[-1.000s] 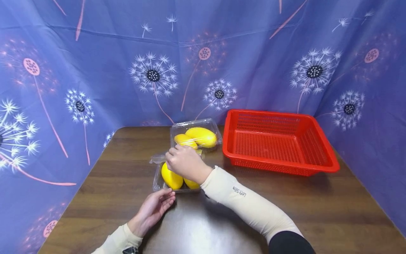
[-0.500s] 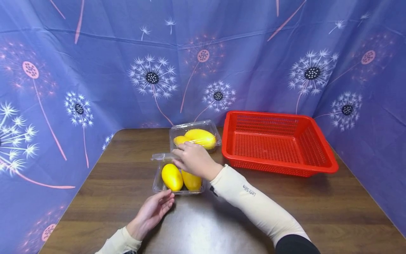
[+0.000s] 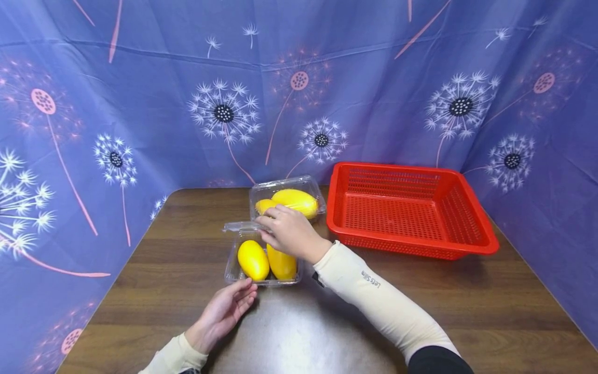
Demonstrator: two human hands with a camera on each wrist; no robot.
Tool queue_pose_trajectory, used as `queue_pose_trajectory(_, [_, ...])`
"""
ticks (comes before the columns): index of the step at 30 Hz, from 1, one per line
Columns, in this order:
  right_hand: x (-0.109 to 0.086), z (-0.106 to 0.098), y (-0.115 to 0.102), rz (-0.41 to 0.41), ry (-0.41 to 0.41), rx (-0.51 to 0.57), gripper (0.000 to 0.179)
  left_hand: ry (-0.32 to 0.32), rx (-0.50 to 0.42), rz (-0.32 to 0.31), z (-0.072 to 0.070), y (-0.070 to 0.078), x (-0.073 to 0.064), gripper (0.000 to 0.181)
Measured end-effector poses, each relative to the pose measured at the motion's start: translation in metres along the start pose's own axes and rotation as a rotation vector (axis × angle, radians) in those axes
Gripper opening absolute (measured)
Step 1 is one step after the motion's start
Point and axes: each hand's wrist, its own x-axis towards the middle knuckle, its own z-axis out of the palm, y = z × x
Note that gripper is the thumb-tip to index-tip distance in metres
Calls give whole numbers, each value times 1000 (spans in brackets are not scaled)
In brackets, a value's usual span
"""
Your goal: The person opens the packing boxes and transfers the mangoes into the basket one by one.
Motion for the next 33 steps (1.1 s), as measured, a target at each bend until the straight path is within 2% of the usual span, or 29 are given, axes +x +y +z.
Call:
queue_pose_trajectory(8, [-3,0,-1,7,-26,29,24,8,-16,-4,-4,0,-2,12])
queue_pose_trajectory(15, [-4,2,0,7,-11,46,25,24,-1,16,-6,1,-3,11])
queue_pose_trajectory(26, [-5,3,3,1,0,71,25,111,44,68,-10,12,-5,7])
queue_pose_trajectory(33, [-5,2,3,-11,-9,70,25,174,81,113,-19,18,-3,7])
